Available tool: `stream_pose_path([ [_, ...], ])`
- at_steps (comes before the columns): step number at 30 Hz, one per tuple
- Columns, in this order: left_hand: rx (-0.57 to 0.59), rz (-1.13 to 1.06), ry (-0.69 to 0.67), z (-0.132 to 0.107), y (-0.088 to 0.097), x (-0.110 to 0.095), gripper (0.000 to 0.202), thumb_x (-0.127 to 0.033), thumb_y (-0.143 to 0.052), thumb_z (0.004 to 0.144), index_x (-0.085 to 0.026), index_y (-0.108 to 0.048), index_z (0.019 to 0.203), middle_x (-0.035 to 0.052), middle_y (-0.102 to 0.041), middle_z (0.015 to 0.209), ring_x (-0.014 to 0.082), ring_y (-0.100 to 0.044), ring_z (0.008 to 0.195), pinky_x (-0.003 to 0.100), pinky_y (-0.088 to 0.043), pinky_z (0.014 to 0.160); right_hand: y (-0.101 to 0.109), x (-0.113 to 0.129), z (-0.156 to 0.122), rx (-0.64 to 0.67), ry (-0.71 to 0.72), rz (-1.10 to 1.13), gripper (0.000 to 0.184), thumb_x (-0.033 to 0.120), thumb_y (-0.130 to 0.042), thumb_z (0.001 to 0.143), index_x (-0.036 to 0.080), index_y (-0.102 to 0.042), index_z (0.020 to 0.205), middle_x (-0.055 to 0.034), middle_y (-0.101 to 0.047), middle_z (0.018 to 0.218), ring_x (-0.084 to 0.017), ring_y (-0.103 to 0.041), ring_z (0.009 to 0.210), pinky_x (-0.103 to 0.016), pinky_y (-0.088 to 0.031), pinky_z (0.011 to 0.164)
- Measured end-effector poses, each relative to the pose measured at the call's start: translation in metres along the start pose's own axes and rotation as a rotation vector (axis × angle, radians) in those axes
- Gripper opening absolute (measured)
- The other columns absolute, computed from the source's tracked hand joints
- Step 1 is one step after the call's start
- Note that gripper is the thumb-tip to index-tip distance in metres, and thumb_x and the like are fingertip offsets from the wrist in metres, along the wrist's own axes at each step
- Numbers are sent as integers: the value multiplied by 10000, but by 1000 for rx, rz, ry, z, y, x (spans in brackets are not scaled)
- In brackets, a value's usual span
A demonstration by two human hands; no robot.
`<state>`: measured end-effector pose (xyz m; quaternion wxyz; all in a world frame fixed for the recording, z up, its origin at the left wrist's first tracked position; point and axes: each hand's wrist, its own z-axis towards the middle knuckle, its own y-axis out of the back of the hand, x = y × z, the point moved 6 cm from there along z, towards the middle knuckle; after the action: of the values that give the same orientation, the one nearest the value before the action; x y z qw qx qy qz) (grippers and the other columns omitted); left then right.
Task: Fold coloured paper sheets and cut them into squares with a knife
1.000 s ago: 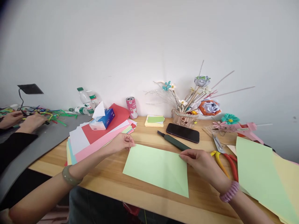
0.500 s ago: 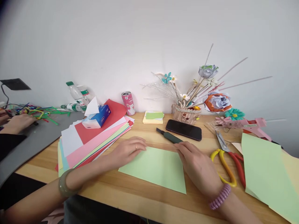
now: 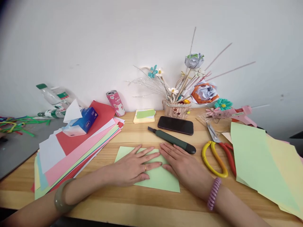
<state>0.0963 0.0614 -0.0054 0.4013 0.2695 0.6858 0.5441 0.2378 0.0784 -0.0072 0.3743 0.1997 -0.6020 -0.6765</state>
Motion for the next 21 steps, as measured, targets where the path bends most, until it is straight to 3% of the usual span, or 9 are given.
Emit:
stream_pose_path([
  [6, 29, 21, 30, 1, -5, 1, 477, -378, -328, 951, -268, -257, 1410, 42, -202, 1492, 268, -102, 1382, 553, -113, 1073, 0, 1, 1, -43, -7, 43, 447, 337, -326, 938, 114, -438, 1310, -101, -424, 1362, -190, -368, 1263, -380, -364, 1014],
  [11, 28, 46, 26, 1, -6, 0, 477, -347, -330, 951, -269, -246, 1414, 42, -205, 1490, 274, -96, 1381, 562, -97, 1075, 0, -2, 1, -65, -19, 100, 417, 307, -354, 933, 144, -455, 1303, -91, -455, 1346, -191, -394, 1251, -389, -390, 1001],
  [16, 12, 25, 63, -1, -7, 3, 516, -349, -391, 926, -285, -244, 1417, 45, -150, 1507, 350, -11, 1371, 596, -83, 1060, 1, -2, 0, -75, -66, 169, 414, 287, -376, 923, 144, -453, 1304, -101, -500, 1317, -206, -427, 1219, -416, -394, 995],
  [19, -56, -101, 107, -2, -4, 9, 648, -424, -461, 890, -237, -171, 1439, 106, -88, 1514, 320, -62, 1376, 542, -125, 1079, 4, -4, 1, -83, -118, 227, 407, 263, -410, 902, 188, -448, 1300, -97, -538, 1251, -222, -465, 1145, -449, -415, 953],
  [21, -121, -232, 154, 0, 0, 15, 773, -447, -569, 821, -228, -161, 1441, 110, -172, 1499, 286, -146, 1362, 477, -202, 1081, 7, -5, 4, -80, -150, 272, 408, 235, -446, 871, 204, -466, 1277, -97, -553, 1193, -236, -475, 1108, -462, -424, 925],
])
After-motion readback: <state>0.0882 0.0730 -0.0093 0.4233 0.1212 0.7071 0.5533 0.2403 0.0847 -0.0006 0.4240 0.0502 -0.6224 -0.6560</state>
